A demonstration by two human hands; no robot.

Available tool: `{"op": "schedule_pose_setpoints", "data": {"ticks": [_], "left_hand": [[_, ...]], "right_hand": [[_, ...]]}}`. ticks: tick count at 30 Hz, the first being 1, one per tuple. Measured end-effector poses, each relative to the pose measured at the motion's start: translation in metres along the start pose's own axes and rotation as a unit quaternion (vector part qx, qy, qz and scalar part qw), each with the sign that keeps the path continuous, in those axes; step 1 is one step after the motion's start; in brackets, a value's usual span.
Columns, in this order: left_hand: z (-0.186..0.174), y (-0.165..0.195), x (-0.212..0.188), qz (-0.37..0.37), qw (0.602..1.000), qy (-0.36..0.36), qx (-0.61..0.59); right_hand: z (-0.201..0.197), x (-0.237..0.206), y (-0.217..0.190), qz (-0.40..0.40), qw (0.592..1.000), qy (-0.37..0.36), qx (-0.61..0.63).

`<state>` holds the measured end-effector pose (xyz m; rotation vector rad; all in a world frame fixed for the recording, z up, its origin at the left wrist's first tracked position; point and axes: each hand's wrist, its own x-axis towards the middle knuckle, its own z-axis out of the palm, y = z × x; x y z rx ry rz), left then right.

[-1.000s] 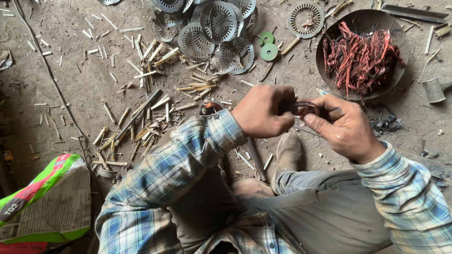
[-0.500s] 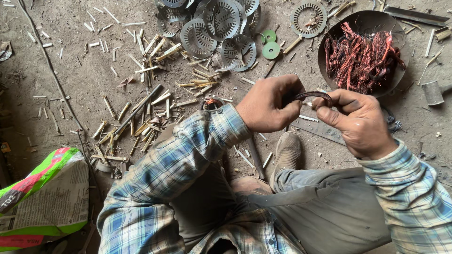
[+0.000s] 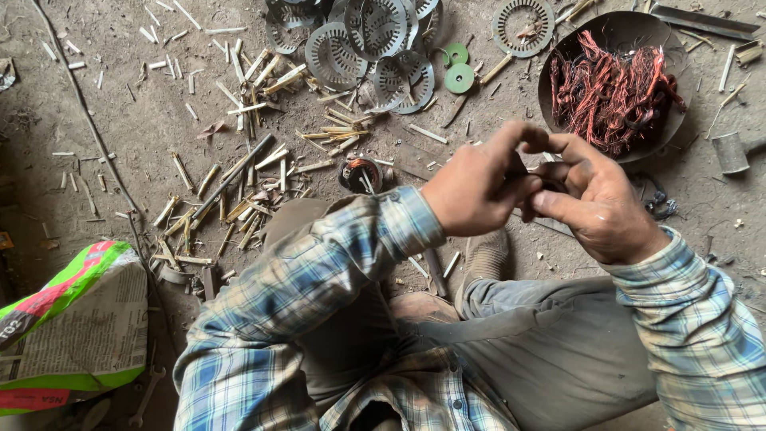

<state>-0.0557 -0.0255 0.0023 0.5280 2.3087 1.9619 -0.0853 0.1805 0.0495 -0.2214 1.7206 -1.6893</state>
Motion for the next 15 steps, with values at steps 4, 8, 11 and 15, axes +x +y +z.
{"op": "schedule_pose_setpoints", "data": {"ticks": [4,8,11,15], "left_hand": [[-0.003,0.007,0.003,-0.07,0.997,0.001,-0.014],[-0.012,-0.001,0.0,0.003,0.997,0.072,0.001],[-0.004,-0.005,-0.009,0.115,0.981,0.066,0.144],[0.014,-0.002,-0.015,0.162,0.973,0.078,0.142]], "right_hand": [[-0.001,-0.004,0.003,0.033,0.998,0.031,0.032],[-0.01,-0.012,0.004,-0.023,0.986,0.136,0.095],[-0.02,-0.021,0.002,-0.051,0.966,0.156,0.201],[-0.02,-0.028,0.004,-0.076,0.937,0.096,0.327]]}}
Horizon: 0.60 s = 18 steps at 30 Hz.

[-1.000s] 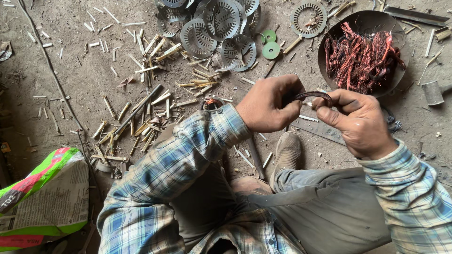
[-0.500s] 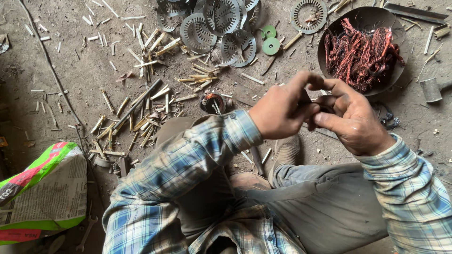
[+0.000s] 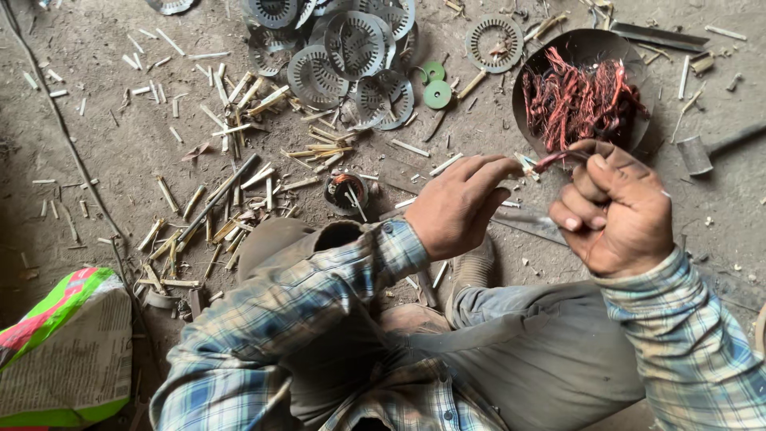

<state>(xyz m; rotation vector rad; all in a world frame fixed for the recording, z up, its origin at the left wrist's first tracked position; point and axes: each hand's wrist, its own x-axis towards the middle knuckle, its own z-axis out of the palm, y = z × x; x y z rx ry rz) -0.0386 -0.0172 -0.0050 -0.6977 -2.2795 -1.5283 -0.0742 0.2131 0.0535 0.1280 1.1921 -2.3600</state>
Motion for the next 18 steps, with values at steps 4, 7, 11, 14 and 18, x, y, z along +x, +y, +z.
{"op": "schedule_pose_setpoints", "data": {"ticks": [4,7,11,14,18], "left_hand": [[0.004,0.007,0.004,-0.035,0.999,0.019,0.004],[0.003,0.01,0.001,-0.037,0.999,-0.001,0.039],[0.0,0.012,-0.007,-0.022,0.995,-0.066,0.074],[-0.003,0.014,-0.012,-0.107,0.968,-0.22,0.055],[-0.002,0.035,-0.036,-0.186,0.802,-0.273,-0.497]], "right_hand": [[0.002,-0.005,0.004,0.011,0.999,-0.015,0.029],[0.0,-0.006,0.001,0.008,0.997,0.004,-0.08],[-0.009,-0.012,-0.001,0.018,0.984,-0.013,-0.18],[-0.014,-0.021,0.002,-0.011,0.964,-0.046,-0.262],[-0.018,-0.03,-0.008,-0.164,0.85,-0.196,-0.462]]}}
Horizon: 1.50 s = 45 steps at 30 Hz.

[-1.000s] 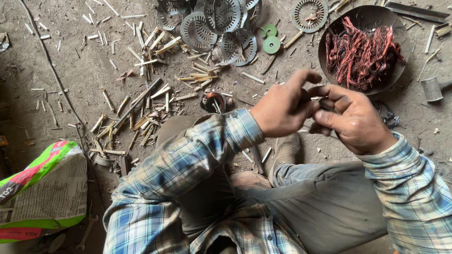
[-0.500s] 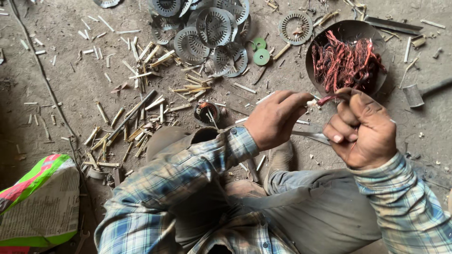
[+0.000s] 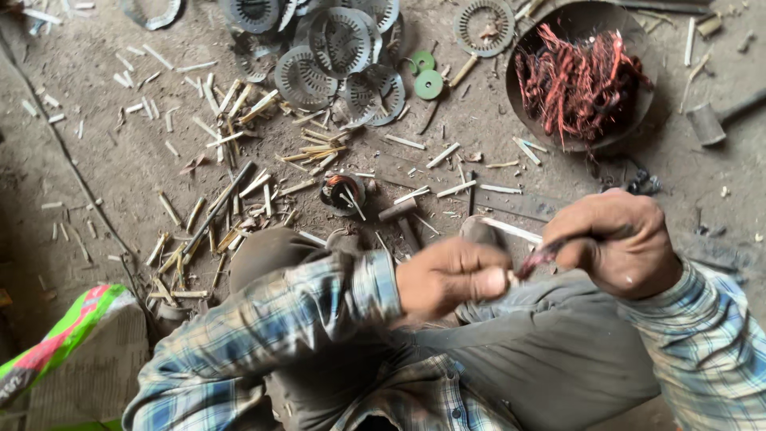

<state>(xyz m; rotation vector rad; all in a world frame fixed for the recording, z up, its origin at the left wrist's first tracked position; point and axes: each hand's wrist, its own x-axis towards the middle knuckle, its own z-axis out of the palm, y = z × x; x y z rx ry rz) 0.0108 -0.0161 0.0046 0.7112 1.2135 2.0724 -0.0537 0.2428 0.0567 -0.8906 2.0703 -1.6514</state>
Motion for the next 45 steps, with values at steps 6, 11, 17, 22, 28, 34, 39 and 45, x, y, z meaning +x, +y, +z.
{"op": "schedule_pose_setpoints", "data": {"ticks": [6,11,17,22,28,34,39,45], "left_hand": [[0.002,-0.004,-0.005,-0.157,0.924,-0.087,-0.338],[-0.032,0.026,0.012,0.069,0.919,0.121,0.369],[-0.022,0.034,0.012,0.125,0.764,0.263,0.576],[-0.027,0.028,0.021,0.139,0.763,0.255,0.578],[-0.022,0.032,0.01,0.082,0.947,0.102,0.292],[-0.02,0.026,0.012,-0.069,0.993,0.041,-0.082],[-0.023,0.018,0.009,-0.16,0.954,-0.028,-0.253],[-0.028,0.014,0.01,-0.152,0.964,-0.049,-0.214]], "right_hand": [[-0.004,0.005,-0.006,-0.038,0.997,-0.021,0.065],[0.003,0.017,0.008,0.118,0.947,0.124,0.271],[0.005,0.024,0.018,0.219,0.875,0.231,0.365],[0.009,0.017,0.019,0.191,0.889,0.2,0.366],[-0.008,-0.007,0.024,0.081,0.949,0.096,0.289],[-0.01,-0.009,0.026,0.055,0.962,0.08,0.255],[-0.009,-0.002,0.008,-0.042,0.991,0.006,0.127],[-0.01,0.001,-0.012,-0.074,0.996,-0.022,-0.036]]}}
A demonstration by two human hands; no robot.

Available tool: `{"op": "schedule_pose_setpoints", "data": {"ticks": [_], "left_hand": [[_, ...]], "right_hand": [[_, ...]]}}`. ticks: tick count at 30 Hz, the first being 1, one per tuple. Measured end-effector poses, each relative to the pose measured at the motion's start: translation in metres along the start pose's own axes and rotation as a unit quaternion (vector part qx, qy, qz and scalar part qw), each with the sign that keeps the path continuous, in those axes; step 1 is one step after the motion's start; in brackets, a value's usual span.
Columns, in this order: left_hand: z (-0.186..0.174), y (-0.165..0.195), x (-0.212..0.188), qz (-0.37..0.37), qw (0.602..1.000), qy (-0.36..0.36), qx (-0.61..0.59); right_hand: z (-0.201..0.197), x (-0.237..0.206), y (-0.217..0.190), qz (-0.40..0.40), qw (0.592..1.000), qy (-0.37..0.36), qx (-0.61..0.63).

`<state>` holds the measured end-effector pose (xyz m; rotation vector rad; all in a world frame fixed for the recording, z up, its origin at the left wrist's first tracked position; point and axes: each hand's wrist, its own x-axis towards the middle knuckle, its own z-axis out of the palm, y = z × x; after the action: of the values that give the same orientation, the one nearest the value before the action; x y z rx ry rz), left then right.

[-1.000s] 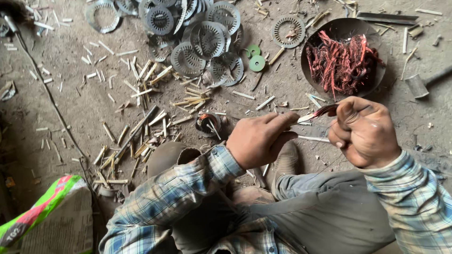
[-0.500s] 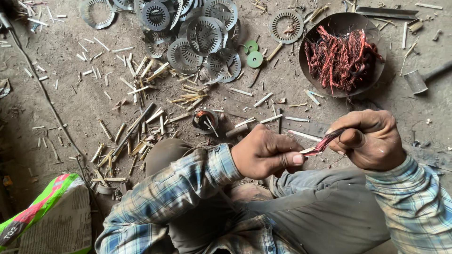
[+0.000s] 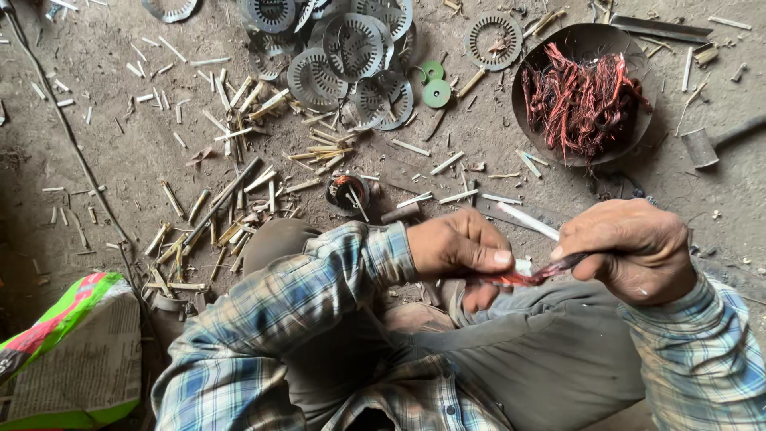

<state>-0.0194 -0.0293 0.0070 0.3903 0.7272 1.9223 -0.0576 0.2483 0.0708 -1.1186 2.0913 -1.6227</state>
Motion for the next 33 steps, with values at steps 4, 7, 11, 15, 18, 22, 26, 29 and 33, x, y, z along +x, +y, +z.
{"op": "schedule_pose_setpoints", "data": {"ticks": [4,7,11,15,18,22,26,29,33], "left_hand": [[-0.008,0.001,0.002,-0.015,0.998,-0.009,0.055],[-0.012,-0.01,0.004,-0.066,0.995,-0.047,0.057],[-0.007,-0.04,0.013,-0.109,0.983,-0.123,-0.081],[0.008,-0.069,0.022,-0.108,0.951,-0.21,-0.201],[0.006,-0.074,0.027,-0.117,0.941,-0.208,-0.242],[-0.025,-0.064,0.031,-0.141,0.963,-0.152,-0.171],[-0.059,-0.077,0.037,-0.185,0.976,-0.1,-0.048],[-0.072,-0.099,0.059,-0.004,0.901,-0.264,0.344],[-0.079,-0.094,0.074,-0.108,0.834,0.189,0.507]], "right_hand": [[0.004,0.008,-0.001,-0.061,0.996,-0.032,0.047],[0.008,0.009,-0.01,-0.07,0.991,-0.1,0.051],[0.013,0.02,-0.018,-0.084,0.983,-0.144,0.074],[0.024,0.029,-0.016,-0.081,0.977,-0.123,0.157],[0.023,0.031,-0.01,-0.068,0.974,-0.142,0.164],[0.016,0.025,-0.004,-0.019,0.986,-0.106,0.125],[0.026,0.026,0.0,-0.021,0.981,-0.156,0.115],[0.045,0.027,-0.003,-0.038,0.971,-0.205,0.113],[0.043,0.026,-0.008,-0.138,0.967,-0.022,0.215]]}}
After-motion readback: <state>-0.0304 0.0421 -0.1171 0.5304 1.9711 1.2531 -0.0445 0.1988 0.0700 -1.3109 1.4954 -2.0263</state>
